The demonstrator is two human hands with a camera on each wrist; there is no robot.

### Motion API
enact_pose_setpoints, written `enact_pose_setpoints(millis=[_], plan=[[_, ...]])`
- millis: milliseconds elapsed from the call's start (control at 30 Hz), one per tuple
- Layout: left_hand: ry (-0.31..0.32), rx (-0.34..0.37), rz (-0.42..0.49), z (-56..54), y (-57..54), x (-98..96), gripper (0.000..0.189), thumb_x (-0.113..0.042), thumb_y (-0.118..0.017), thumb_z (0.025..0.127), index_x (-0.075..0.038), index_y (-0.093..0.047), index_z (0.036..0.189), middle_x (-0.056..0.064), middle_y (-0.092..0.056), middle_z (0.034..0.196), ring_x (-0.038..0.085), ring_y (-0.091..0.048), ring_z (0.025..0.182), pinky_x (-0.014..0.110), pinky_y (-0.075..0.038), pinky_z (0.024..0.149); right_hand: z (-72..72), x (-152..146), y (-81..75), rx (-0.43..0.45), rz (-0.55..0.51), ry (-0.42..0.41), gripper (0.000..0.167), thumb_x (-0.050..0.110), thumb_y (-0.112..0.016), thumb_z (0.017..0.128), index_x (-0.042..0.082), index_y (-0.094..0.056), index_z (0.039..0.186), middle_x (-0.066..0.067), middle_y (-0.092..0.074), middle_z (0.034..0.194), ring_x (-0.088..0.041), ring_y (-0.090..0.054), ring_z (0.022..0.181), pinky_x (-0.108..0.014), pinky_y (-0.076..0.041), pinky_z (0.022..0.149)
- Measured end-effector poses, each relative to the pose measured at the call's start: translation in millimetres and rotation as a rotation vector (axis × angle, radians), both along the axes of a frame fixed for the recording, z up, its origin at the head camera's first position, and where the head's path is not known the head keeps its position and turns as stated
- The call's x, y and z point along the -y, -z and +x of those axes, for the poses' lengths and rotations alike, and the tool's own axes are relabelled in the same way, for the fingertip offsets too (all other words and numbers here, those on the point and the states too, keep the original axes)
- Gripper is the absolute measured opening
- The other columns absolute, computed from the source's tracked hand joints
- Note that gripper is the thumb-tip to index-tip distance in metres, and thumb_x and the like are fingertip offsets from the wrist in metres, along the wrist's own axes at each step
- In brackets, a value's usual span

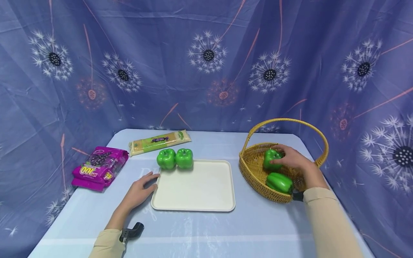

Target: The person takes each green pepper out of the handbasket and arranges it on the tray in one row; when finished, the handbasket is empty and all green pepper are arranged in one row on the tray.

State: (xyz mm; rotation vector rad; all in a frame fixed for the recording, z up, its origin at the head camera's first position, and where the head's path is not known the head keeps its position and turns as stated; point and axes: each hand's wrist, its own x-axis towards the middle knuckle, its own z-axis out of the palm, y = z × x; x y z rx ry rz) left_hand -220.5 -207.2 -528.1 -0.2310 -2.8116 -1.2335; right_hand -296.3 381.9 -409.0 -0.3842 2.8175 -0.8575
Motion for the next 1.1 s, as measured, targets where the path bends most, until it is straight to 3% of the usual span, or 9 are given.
enact_pose_setpoints(millis=[433,833,1100], plan=[[-0.009,0.015,-0.001,-0.8,-2.2,-2.2,0.042,-0.025,-0.063,0.092,-0.019,-0.059,0.133,0.018,-0.040,0.147,0.043,-0.032,0.135,0.061,-0.024,0.107,-5.0,-1.0,8.3,-0.040,-0.024,-0.027,0.073,0.030,-0.077,0.082,0.001,-0.044,0.140,-0.033,-0.045,0.131,-0.047,-0.048,0.112,-0.058,-0.045,0.084],[-0.007,0.003,-0.001,-0.9,-2.1,-1.6,0.042,-0.024,-0.063,0.092,-0.018,-0.060,0.133,0.018,-0.041,0.146,0.043,-0.033,0.134,0.061,-0.025,0.107,-1.9,0.5,2.7,-0.063,-0.032,-0.006,0.075,0.042,-0.074,0.083,0.006,-0.045,0.142,-0.027,-0.049,0.131,-0.040,-0.051,0.111,-0.050,-0.048,0.083],[-0.010,0.003,0.002,0.6,-1.0,-0.8,0.042,-0.025,-0.063,0.091,-0.017,-0.060,0.132,0.018,-0.041,0.146,0.044,-0.033,0.134,0.061,-0.025,0.107,2.7,1.5,1.8,-0.091,-0.028,-0.004,0.075,0.044,-0.074,0.082,0.008,-0.047,0.141,-0.025,-0.051,0.130,-0.041,-0.051,0.112,-0.054,-0.047,0.085]])
